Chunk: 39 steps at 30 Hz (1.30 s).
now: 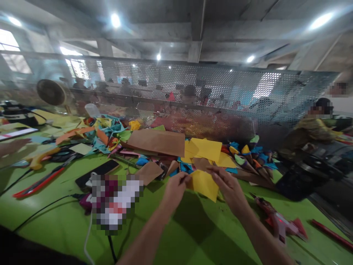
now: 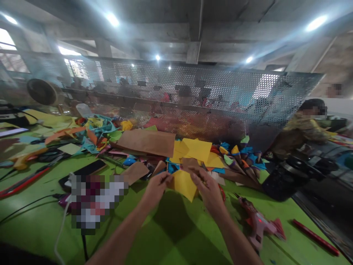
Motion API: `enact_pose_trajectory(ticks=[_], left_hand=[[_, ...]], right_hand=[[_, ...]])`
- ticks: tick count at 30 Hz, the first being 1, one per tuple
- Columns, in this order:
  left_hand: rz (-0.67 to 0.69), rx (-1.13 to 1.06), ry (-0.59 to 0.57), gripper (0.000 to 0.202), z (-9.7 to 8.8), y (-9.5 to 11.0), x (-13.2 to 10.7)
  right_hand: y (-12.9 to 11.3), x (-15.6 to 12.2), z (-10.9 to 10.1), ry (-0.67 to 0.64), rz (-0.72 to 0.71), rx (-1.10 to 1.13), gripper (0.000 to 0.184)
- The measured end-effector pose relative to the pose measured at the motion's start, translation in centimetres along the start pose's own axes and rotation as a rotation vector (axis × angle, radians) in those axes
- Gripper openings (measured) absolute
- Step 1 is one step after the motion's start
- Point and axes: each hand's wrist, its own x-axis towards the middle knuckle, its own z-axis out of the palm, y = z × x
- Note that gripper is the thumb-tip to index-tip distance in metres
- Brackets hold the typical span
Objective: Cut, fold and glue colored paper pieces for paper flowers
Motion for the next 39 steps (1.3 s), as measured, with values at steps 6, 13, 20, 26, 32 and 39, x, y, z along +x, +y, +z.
enact_pose_trajectory(ticks=[6, 13, 20, 26, 32, 39], left_hand=[[-0.184, -0.330, 0.065, 0.047, -0.2, -0.4, 0.3], [-0.220, -0.347, -0.010, 0.047, 0.7, -0.3, 0.0], [-0.116, -0.288, 0.036, 0.045, 0.7, -0.5, 0.2], [-0.175, -0.477, 0.158, 0.045, 0.9, -0.6, 0.3], [-0.193, -0.534, 0.167, 0.043, 2.1, -0.3, 0.0], [-0.186, -0.542, 0.055, 0.037, 2.8, -0.4, -0.5]], right_hand=[[0.4, 0.1, 0.4, -0.021, 0.075, 0.253, 0.048], [-0.4, 0.1, 1.8, -0.056, 0.184, 0.375, 0.034], [1.5, 0.7, 0.6, 0.134, 0.047, 0.134, 0.033], [1.3, -0.1, 1.2, 0.277, -0.077, -0.135, 0.023], [0.3, -1.1, 4.1, 0.001, 0.148, 0.273, 0.043], [1.5, -0.8, 4.2, 0.169, 0.143, 0.327, 0.037]])
